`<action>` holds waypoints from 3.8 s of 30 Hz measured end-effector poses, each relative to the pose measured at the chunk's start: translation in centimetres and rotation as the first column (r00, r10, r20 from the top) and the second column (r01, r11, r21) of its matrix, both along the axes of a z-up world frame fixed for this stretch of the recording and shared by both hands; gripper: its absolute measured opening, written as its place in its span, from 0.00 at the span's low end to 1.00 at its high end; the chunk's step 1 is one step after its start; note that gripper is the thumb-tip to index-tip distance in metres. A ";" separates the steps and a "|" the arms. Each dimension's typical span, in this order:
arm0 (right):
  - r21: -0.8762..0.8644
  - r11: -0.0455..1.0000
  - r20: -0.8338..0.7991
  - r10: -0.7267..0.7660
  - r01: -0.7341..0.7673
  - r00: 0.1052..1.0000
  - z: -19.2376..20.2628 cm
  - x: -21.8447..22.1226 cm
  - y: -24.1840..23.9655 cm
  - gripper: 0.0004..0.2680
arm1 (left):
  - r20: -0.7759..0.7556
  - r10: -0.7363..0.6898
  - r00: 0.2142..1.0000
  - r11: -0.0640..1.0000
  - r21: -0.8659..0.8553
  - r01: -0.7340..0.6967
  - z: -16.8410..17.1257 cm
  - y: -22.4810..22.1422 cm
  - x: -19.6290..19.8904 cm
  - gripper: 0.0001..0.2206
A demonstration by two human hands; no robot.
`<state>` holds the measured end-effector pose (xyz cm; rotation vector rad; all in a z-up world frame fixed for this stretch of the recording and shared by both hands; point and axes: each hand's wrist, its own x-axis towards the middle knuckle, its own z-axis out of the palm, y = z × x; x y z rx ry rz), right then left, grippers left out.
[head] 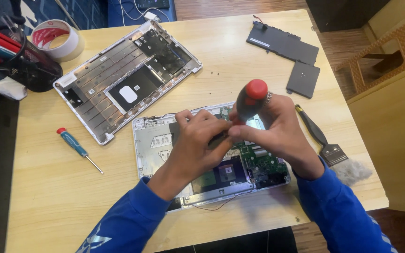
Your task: Disassembling a laptop by removing screws and internal components like the motherboard and battery.
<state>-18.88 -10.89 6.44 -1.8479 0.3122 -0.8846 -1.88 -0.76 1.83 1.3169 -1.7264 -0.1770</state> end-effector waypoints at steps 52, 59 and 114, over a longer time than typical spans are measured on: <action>0.179 0.964 0.195 0.160 -0.195 0.968 -1.1 0.3 -0.8 0.09 | 0.025 -0.118 0.993 0.988 0.105 0.115 0.0 0.0 -0.4 0.08; 0.227 0.959 0.197 0.126 -0.170 0.972 -2.0 0.4 -0.9 0.12 | 0.028 -0.112 0.993 0.990 0.094 0.108 -0.1 0.1 -0.3 0.08; 0.658 0.683 -0.006 -0.416 0.316 0.910 -5.0 -2.8 -1.1 0.12 | 0.585 0.246 0.772 0.949 0.015 -0.314 -4.8 -13.9 6.8 0.07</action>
